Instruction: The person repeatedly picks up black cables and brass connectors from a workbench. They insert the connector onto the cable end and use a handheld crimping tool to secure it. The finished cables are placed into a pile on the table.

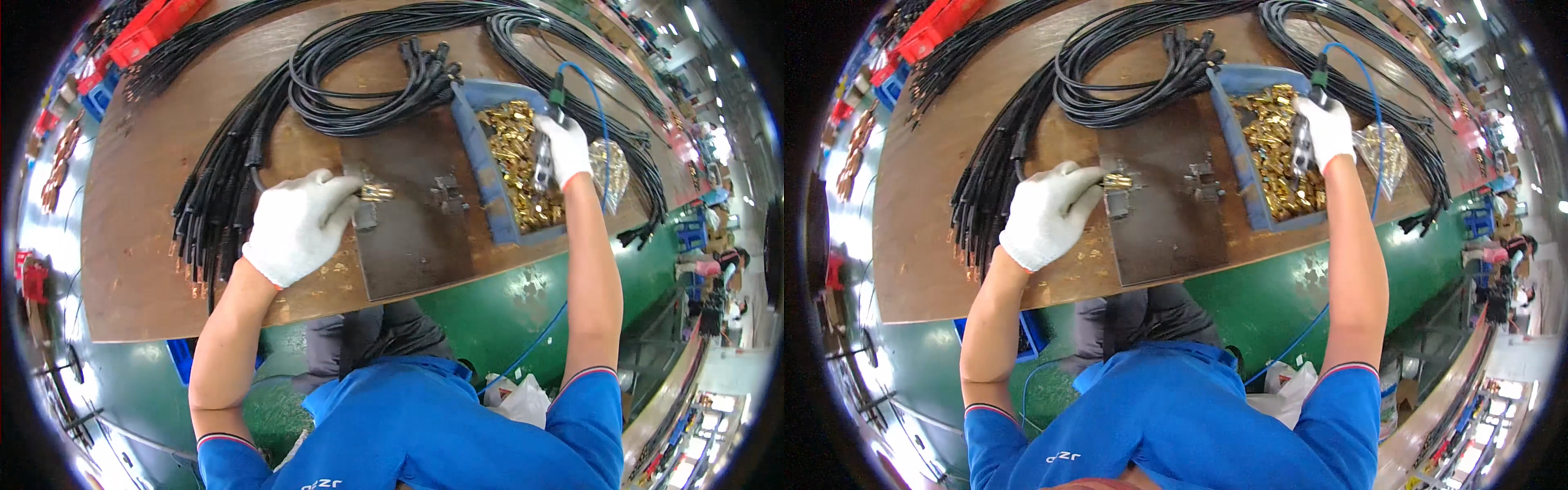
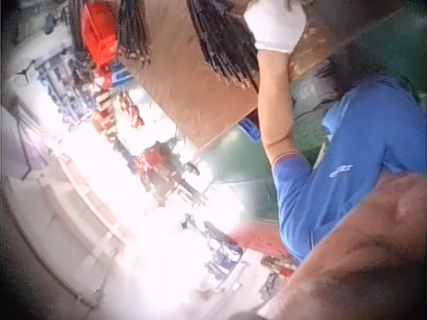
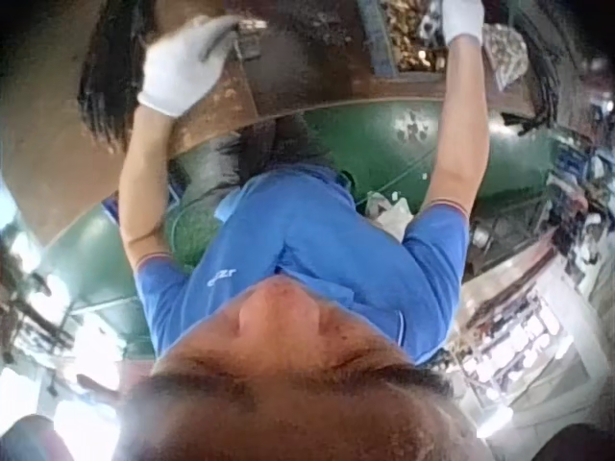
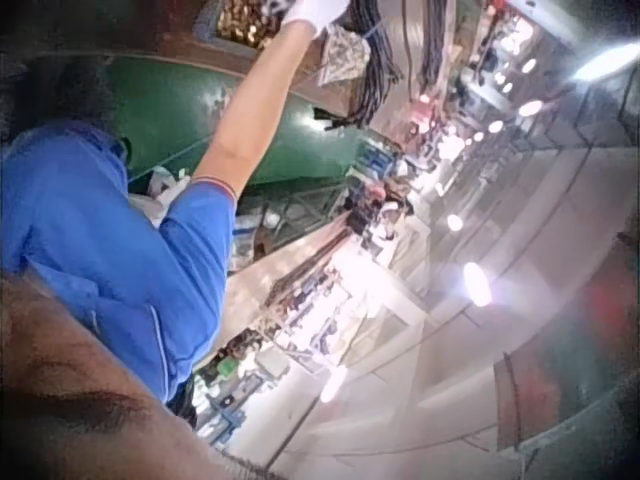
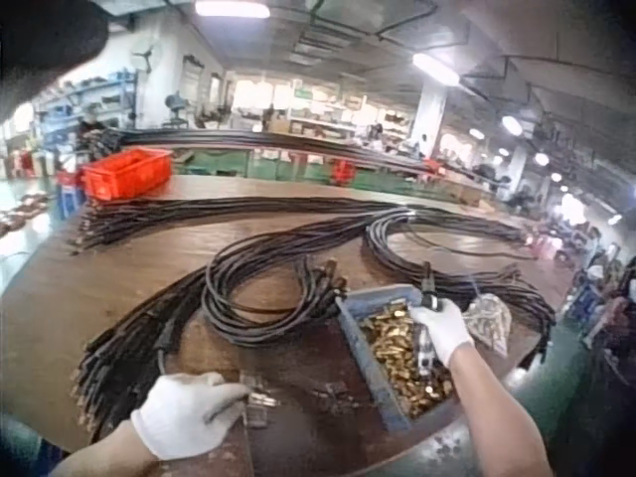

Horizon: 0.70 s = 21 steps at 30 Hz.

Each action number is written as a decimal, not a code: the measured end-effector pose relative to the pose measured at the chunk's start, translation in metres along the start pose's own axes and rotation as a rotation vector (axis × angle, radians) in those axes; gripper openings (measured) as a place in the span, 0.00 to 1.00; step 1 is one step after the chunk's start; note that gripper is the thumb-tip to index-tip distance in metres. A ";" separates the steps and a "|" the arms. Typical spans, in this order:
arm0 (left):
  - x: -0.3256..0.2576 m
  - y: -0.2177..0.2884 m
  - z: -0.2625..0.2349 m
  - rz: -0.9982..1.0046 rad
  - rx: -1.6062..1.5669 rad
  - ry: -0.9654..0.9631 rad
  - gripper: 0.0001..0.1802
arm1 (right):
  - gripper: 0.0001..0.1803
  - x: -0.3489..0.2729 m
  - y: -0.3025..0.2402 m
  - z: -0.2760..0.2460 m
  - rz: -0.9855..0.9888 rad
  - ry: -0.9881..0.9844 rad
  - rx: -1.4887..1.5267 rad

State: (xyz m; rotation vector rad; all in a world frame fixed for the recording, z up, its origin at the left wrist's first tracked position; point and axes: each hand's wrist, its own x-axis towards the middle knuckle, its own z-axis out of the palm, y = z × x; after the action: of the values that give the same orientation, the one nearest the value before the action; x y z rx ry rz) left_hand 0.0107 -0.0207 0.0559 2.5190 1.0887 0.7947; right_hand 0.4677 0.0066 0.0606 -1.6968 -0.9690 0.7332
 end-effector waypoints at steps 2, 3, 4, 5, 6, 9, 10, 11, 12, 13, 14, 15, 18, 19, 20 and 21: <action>0.000 0.001 -0.001 0.010 -0.035 0.019 0.12 | 0.27 0.000 0.009 0.002 -0.102 0.152 -0.433; 0.002 0.002 -0.002 0.002 -0.027 0.017 0.12 | 0.30 -0.004 0.008 0.006 -0.128 0.159 -0.567; 0.003 0.003 -0.003 -0.008 -0.023 0.019 0.12 | 0.33 -0.010 -0.001 0.008 -0.157 0.165 -0.704; 0.003 0.004 -0.004 -0.016 -0.019 0.019 0.12 | 0.34 -0.013 -0.012 0.013 -0.080 0.137 -0.902; 0.006 0.007 -0.004 -0.023 -0.023 0.012 0.12 | 0.34 -0.021 -0.021 0.016 -0.186 0.192 -0.970; 0.013 0.012 -0.004 -0.028 -0.021 0.012 0.12 | 0.30 -0.049 -0.031 0.035 -0.479 0.244 -0.913; 0.015 0.013 -0.003 -0.023 -0.009 0.025 0.12 | 0.28 -0.058 -0.030 0.044 -0.552 0.179 -0.723; 0.016 0.014 -0.001 -0.020 0.001 0.035 0.12 | 0.26 -0.078 -0.036 0.061 -0.541 -0.026 -0.520; 0.020 0.017 -0.002 -0.022 -0.009 0.021 0.12 | 0.24 -0.102 -0.047 0.078 -0.521 -0.215 -0.321; 0.022 0.021 -0.005 -0.031 -0.010 0.005 0.11 | 0.21 -0.122 -0.053 0.097 -0.364 -0.392 -0.194; 0.025 0.023 -0.004 -0.038 -0.016 -0.009 0.11 | 0.19 -0.138 -0.057 0.114 -0.202 -0.561 -0.068; 0.025 0.023 -0.002 -0.019 -0.007 0.001 0.11 | 0.17 -0.148 -0.053 0.129 -0.233 -0.611 -0.019; 0.026 0.024 0.001 -0.006 -0.018 0.016 0.11 | 0.14 -0.156 -0.039 0.148 -0.275 -0.620 0.119; 0.026 0.024 0.002 -0.031 -0.042 0.007 0.11 | 0.13 -0.156 -0.034 0.152 -0.280 -0.604 0.163; 0.025 0.022 0.003 -0.055 -0.066 -0.002 0.11 | 0.12 -0.156 -0.032 0.154 -0.270 -0.609 0.193; 0.026 0.021 0.002 -0.024 -0.060 -0.001 0.12 | 0.12 -0.156 -0.031 0.153 -0.261 -0.608 0.215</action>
State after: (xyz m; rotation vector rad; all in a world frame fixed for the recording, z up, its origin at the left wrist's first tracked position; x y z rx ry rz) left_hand 0.0386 -0.0161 0.0733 2.4527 1.0760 0.8069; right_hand 0.2557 -0.0526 0.0466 -1.1438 -1.4358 1.1601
